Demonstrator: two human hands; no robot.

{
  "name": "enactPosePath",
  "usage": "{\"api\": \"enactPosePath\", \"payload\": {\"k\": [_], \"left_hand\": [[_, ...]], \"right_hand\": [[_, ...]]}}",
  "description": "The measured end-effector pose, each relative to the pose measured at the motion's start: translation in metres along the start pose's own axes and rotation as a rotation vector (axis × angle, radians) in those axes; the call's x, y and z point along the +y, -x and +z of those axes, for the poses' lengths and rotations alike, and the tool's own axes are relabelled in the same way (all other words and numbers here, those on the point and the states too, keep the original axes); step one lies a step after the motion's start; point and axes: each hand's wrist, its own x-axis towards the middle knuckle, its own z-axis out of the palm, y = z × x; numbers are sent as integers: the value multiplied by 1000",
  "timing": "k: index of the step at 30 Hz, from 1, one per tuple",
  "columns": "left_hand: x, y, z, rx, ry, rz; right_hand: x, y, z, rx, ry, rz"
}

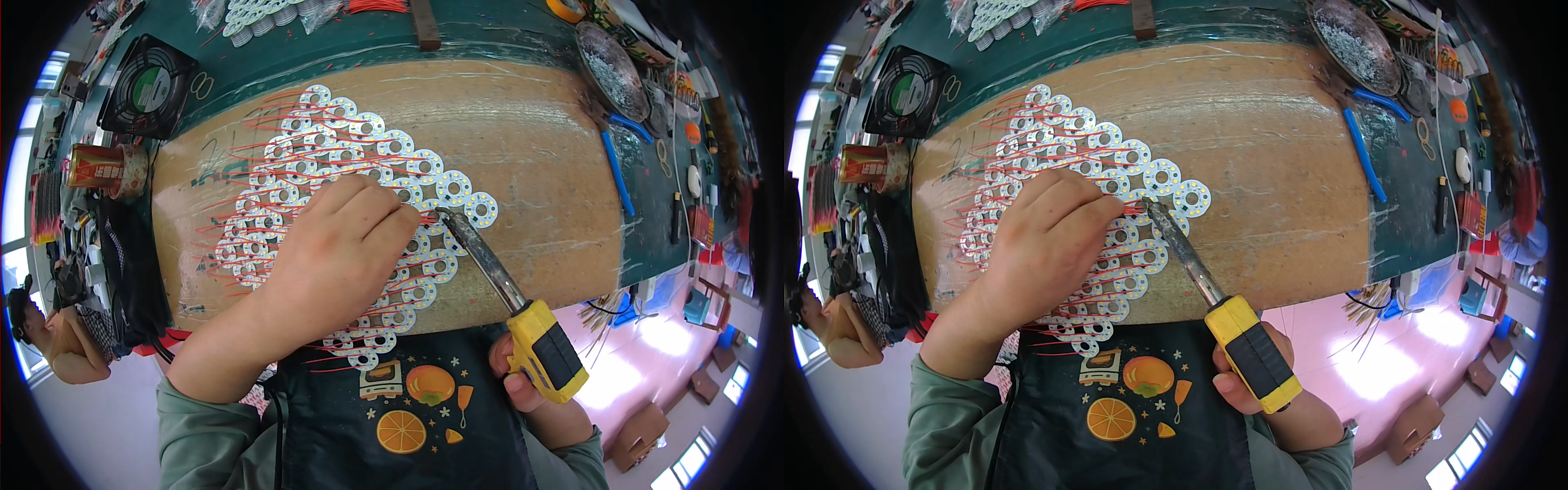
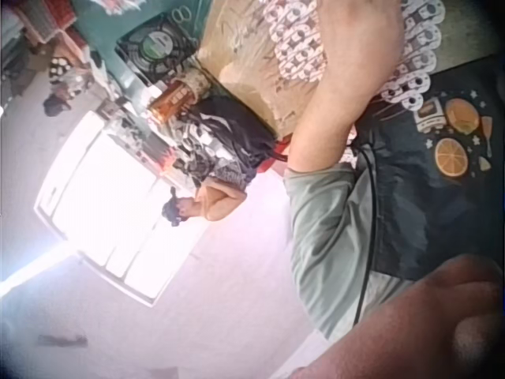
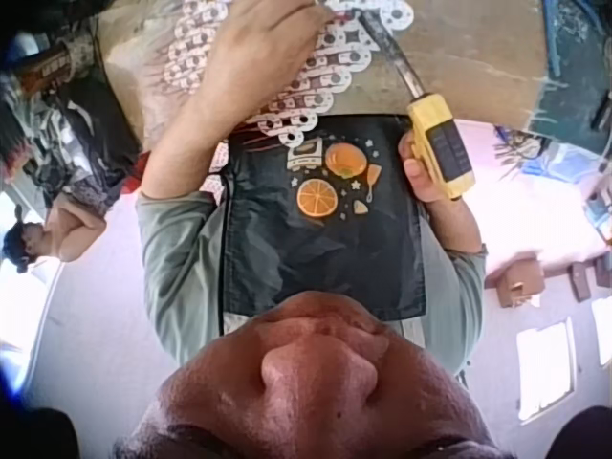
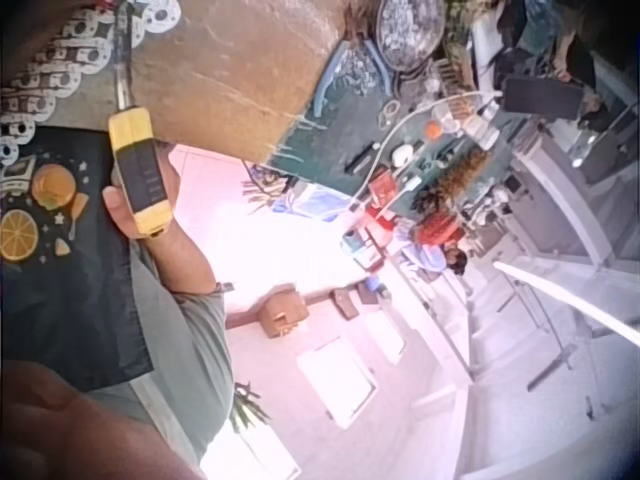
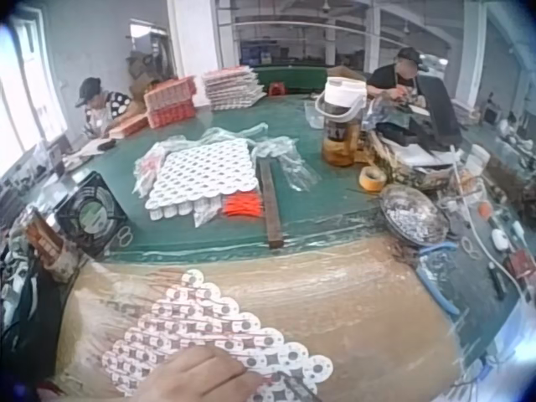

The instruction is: The person solders wires onto an array of circular LED circuit boards using a soldering iron, then sets the finished array aside. They place a new circuit board array on the workbench, position wires, and solder them onto the boards using the soldering iron.

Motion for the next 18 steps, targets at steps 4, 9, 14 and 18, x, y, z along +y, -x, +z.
{"api": "enactPosePath", "payload": {"k": [4,9,14,18], "left_hand": [[-1,2,1,8,-1,-1],[1,2,0,39,-5,-12],[5,3,-3,32,-33,6],[5,4,0,37,22,14]], "right_hand": [[-9,-5,0,2,-320,81],[-8,0,-1,0,-313,67],[-11,1,-3,-10,-330,79],[-9,2,-6,-50,-307,87]]}}
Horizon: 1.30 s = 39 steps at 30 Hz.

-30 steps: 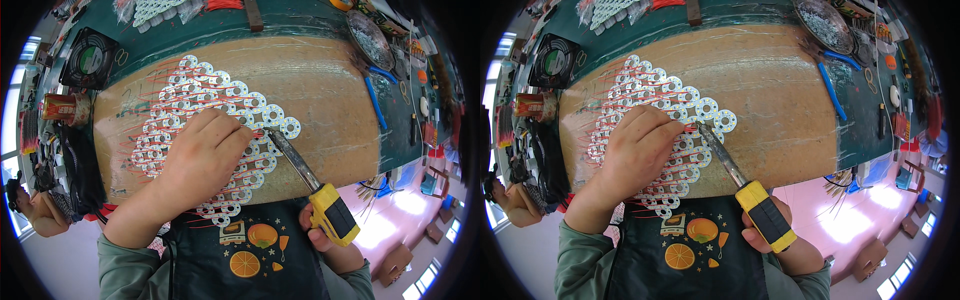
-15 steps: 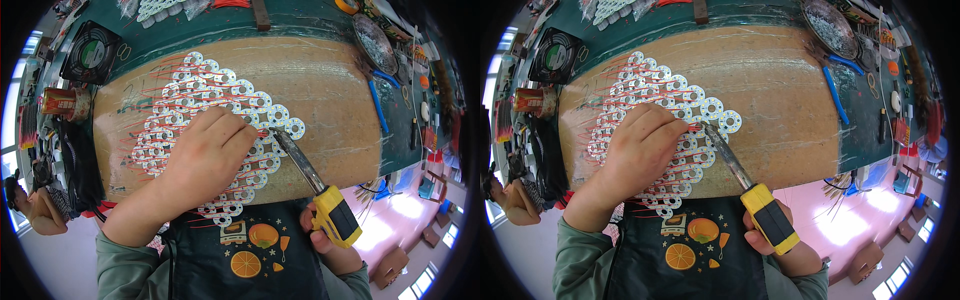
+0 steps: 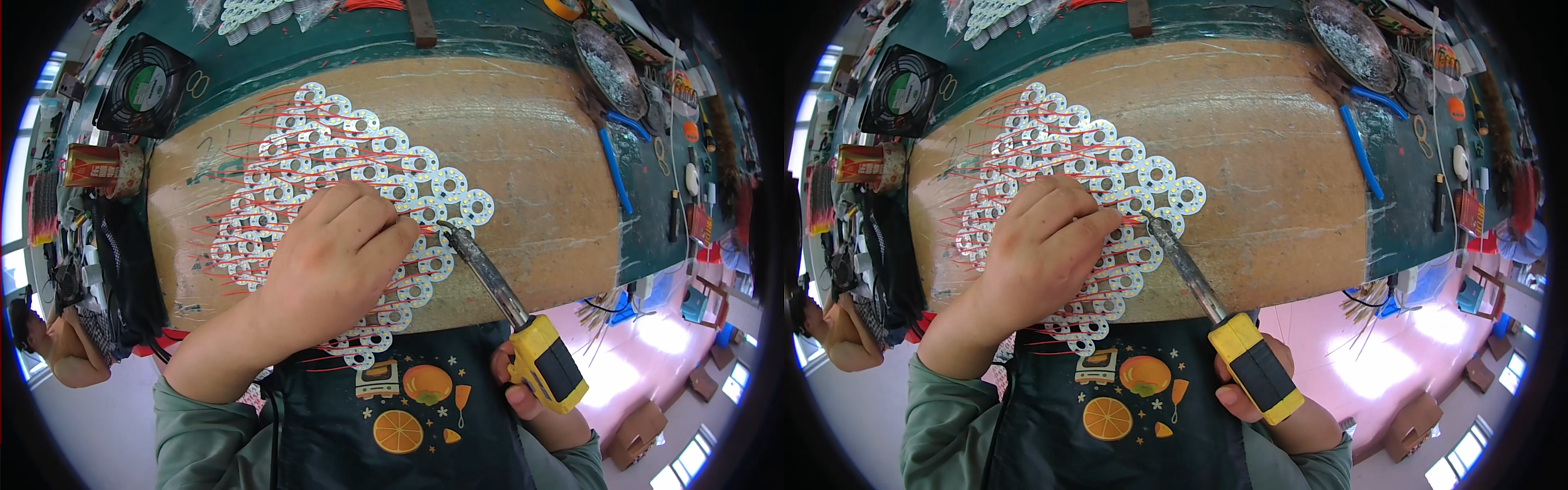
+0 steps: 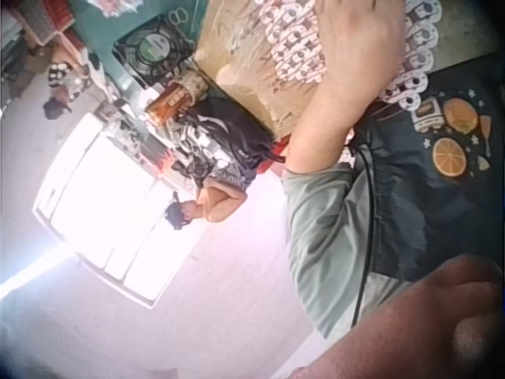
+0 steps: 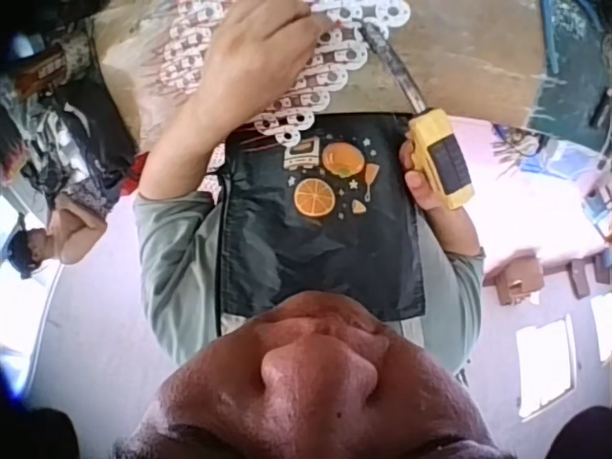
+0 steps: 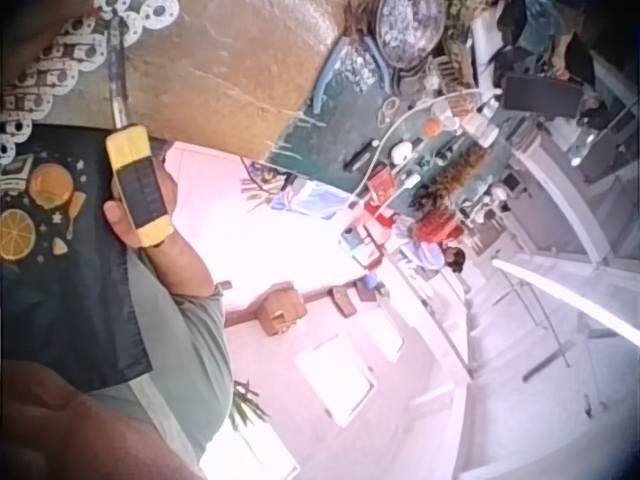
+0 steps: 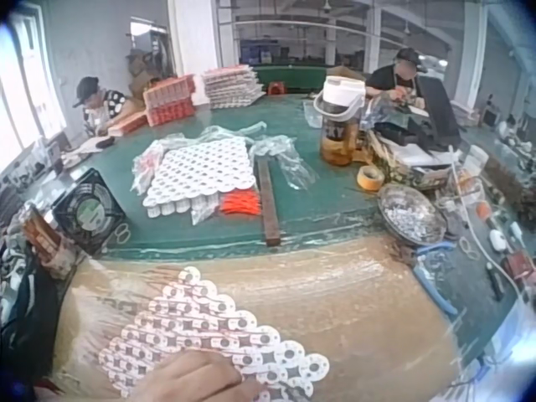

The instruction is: The person solders wires onto an array of circular LED circuit boards using a soldering iron, then sets the finished array aside. They place a new circuit board array on the workbench, position wires, and solder them onto the boards using the soldering iron.

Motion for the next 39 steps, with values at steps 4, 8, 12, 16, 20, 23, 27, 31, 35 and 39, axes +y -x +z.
{"api": "enactPosePath", "payload": {"k": [4,8,12,16,20,23,27,31,35,39], "left_hand": [[0,1,2,10,9,3],[1,1,1,-6,10,-5],[1,1,0,-9,11,-5],[1,1,0,-10,5,0],[1,1,1,-12,3,-5],[-1,1,1,-9,-4,-3],[3,-5,-11,8,-22,-15],[12,-14,-24,-10,0,-9],[18,-18,-15,-68,66,22],[18,-16,1,-74,62,26]], "right_hand": [[0,1,1,20,39,7],[2,2,-1,-6,95,-26],[6,5,-2,-8,216,-50],[6,4,3,38,129,-52],[-2,1,2,23,16,-34],[1,4,1,69,-51,-22],[1,7,0,95,-98,-15],[1,10,0,118,-172,-11],[5,13,-1,121,-159,-24],[6,13,-5,91,-107,-32]]}}
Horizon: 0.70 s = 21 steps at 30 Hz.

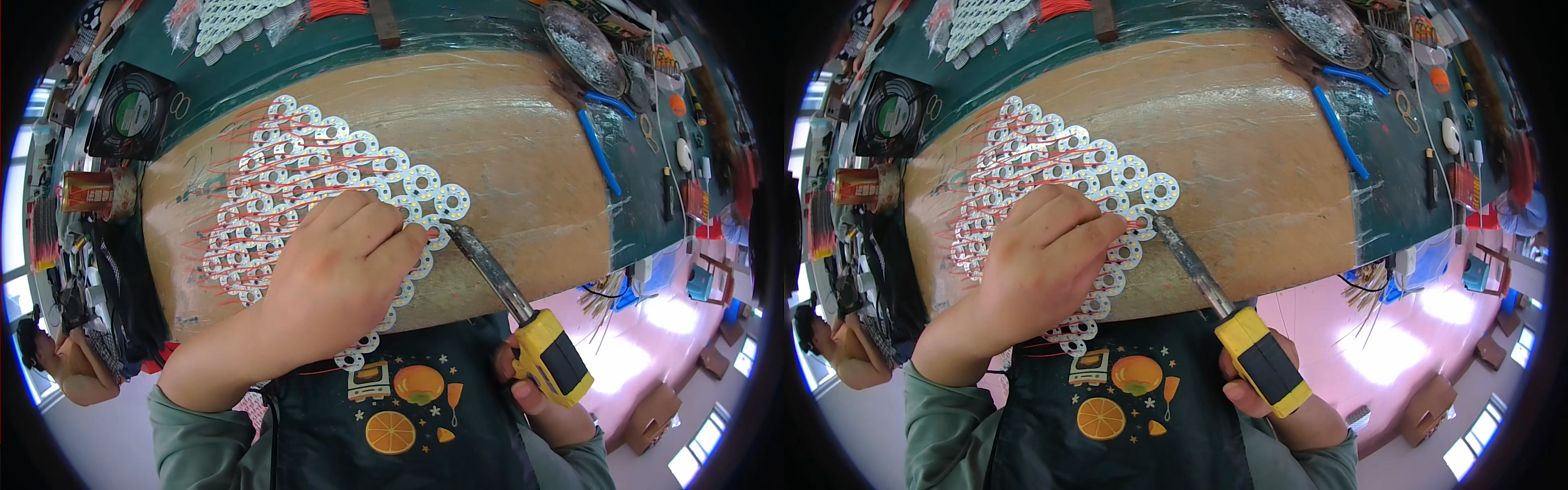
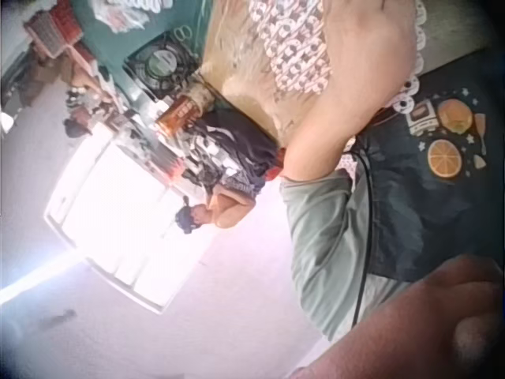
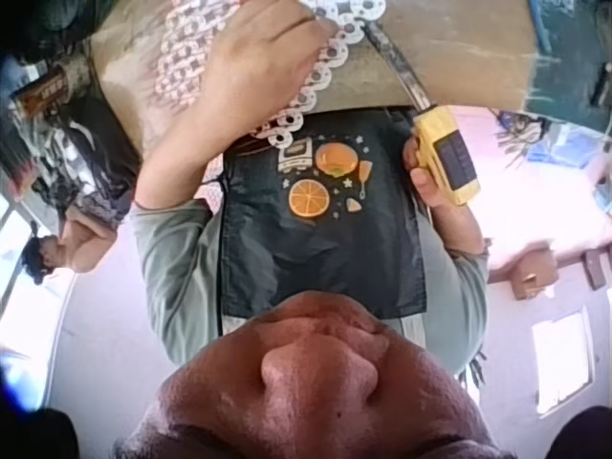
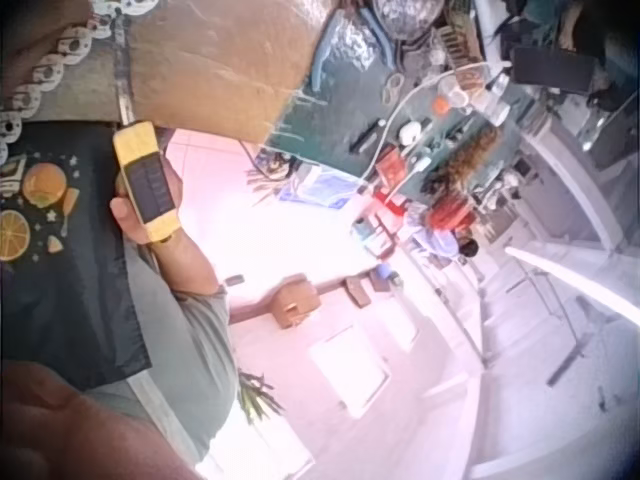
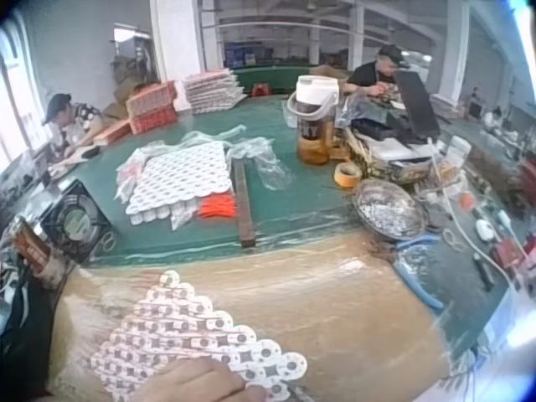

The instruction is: The person solders wires onto an array of circular LED circuit boards using a soldering iron, then sets the finished array aside. They place a new circuit board array on the workbench, position wires, and solder them onto the boards using the soldering iron.

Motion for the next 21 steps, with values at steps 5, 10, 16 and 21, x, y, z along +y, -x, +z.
{"api": "enactPosePath", "payload": {"k": [5,10,16,21], "left_hand": [[-2,-1,6,8,-5,-2],[-1,-1,7,-1,-41,-3],[-2,-1,9,7,-40,8],[-2,0,9,7,-41,8]], "right_hand": [[1,2,-5,-38,130,-25],[4,5,-4,-15,220,-48],[2,3,-4,-3,272,-60],[4,6,-5,-35,332,-49]]}}
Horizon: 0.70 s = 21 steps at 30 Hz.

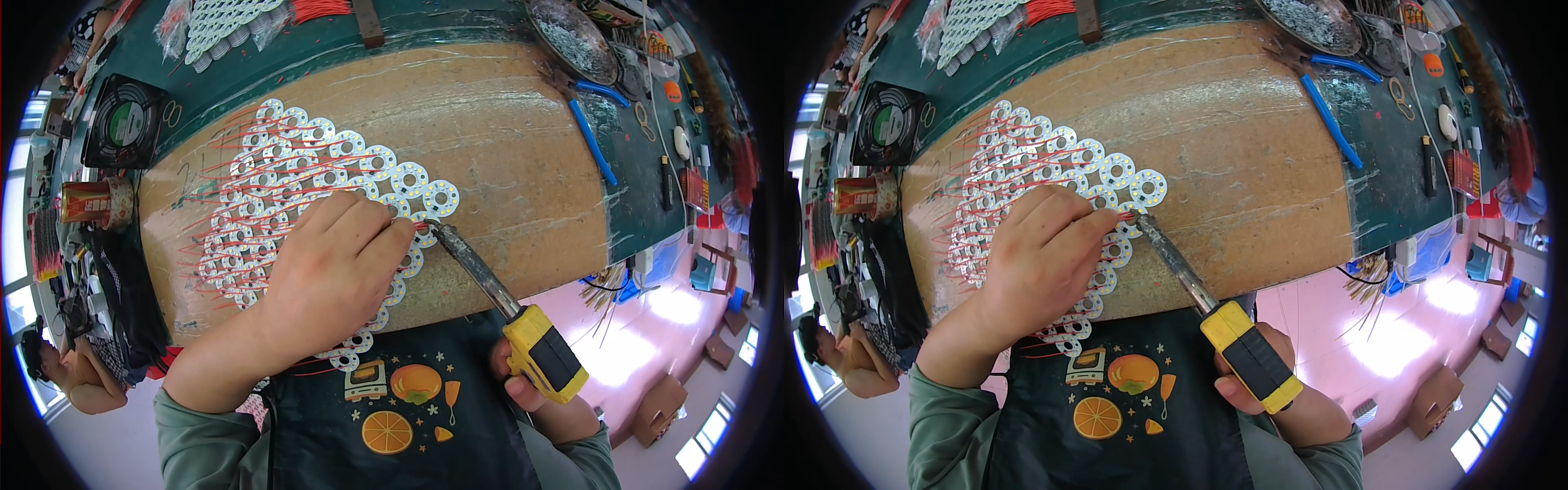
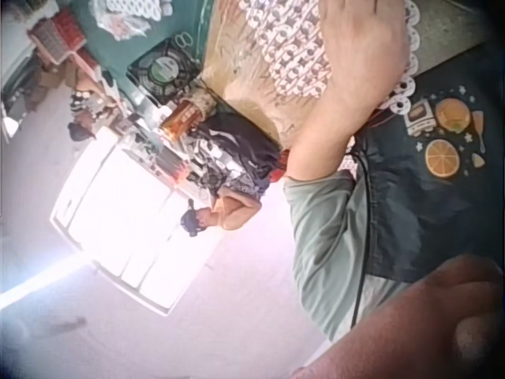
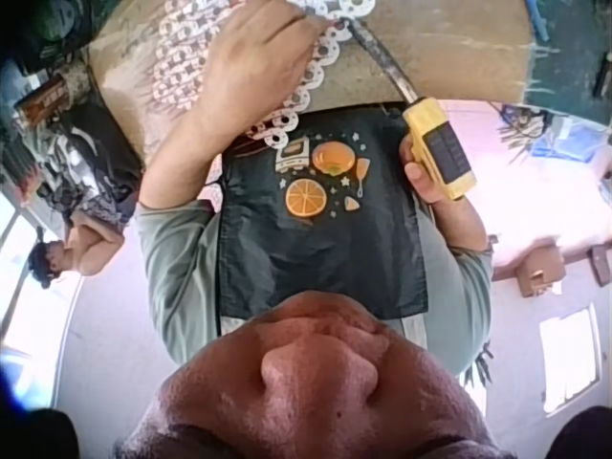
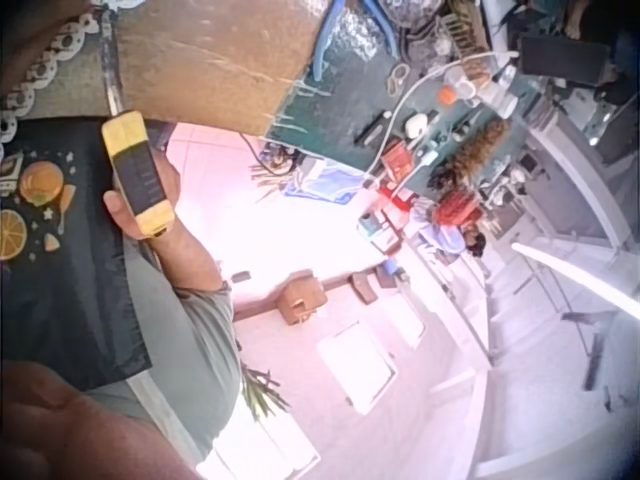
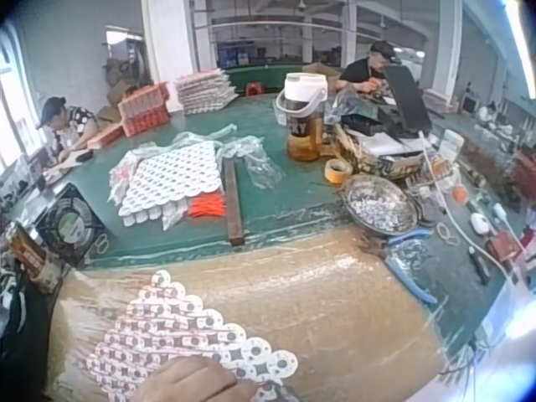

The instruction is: The person solders wires onto an array of circular LED circuit boards using a soldering iron, then sets the finished array aside. They place a new circuit board array on the workbench, position wires, and solder them onto the boards using the soldering iron.

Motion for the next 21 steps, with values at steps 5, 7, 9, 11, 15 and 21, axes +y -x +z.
{"api": "enactPosePath", "payload": {"k": [5,7,9,11,15,21], "left_hand": [[0,1,1,-3,-10,3],[0,2,1,-5,-15,1],[0,3,1,-5,-15,-1],[0,2,1,-5,-13,-2],[1,2,0,38,-8,-11],[5,9,-6,15,-7,8]], "right_hand": [[-5,-5,-1,-8,-45,-13],[-9,-6,-1,-13,-176,29],[-10,-6,-1,-13,-222,38],[-10,-5,-2,-10,-266,47],[-10,-3,-1,-14,-283,48],[-10,1,-3,-5,-229,16]]}}
